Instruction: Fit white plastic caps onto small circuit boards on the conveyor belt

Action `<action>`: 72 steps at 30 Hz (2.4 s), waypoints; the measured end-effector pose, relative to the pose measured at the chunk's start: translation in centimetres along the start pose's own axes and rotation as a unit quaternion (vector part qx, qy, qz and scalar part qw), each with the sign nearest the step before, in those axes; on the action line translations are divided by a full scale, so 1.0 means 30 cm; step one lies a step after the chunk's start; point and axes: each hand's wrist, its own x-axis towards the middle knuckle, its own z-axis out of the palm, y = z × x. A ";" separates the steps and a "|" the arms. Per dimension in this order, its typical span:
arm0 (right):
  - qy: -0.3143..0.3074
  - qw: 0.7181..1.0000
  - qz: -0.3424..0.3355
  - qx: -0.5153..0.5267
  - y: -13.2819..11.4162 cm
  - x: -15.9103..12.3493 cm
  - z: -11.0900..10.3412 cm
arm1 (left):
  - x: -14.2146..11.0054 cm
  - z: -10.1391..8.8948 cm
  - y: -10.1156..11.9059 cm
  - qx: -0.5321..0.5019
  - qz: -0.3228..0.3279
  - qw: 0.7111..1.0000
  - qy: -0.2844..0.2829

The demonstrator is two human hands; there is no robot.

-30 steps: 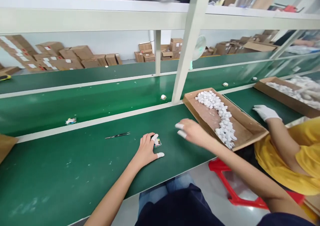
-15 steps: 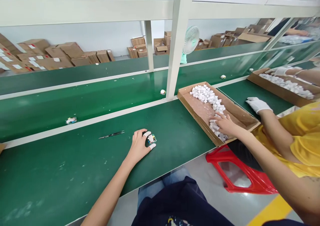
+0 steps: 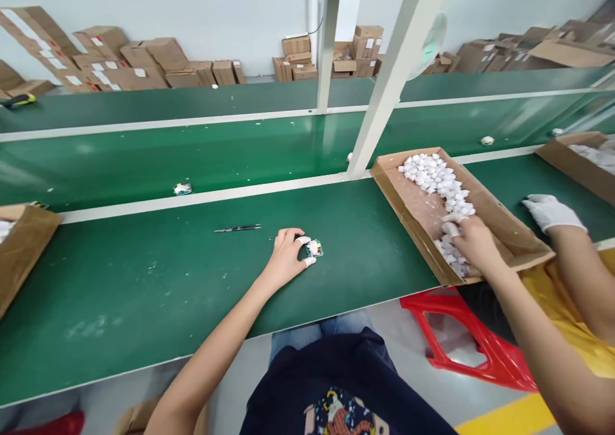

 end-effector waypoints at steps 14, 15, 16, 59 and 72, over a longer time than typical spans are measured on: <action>-0.055 0.879 -0.320 0.348 -0.783 -0.130 0.229 | -0.008 0.046 0.056 -0.028 0.032 0.999 0.014; -0.057 0.882 -0.304 0.356 -0.776 -0.127 0.228 | -0.009 0.049 0.056 -0.030 0.032 0.999 0.013; -0.066 0.888 -0.277 0.362 -0.769 -0.120 0.224 | -0.009 0.051 0.057 -0.031 0.033 0.999 0.012; -0.560 0.738 -0.106 0.361 -0.826 0.178 0.159 | 0.074 0.091 -0.097 0.057 0.132 0.984 0.109; -0.595 0.682 -0.126 0.407 -0.795 0.188 0.199 | 0.064 0.093 -0.089 0.032 0.094 0.992 0.083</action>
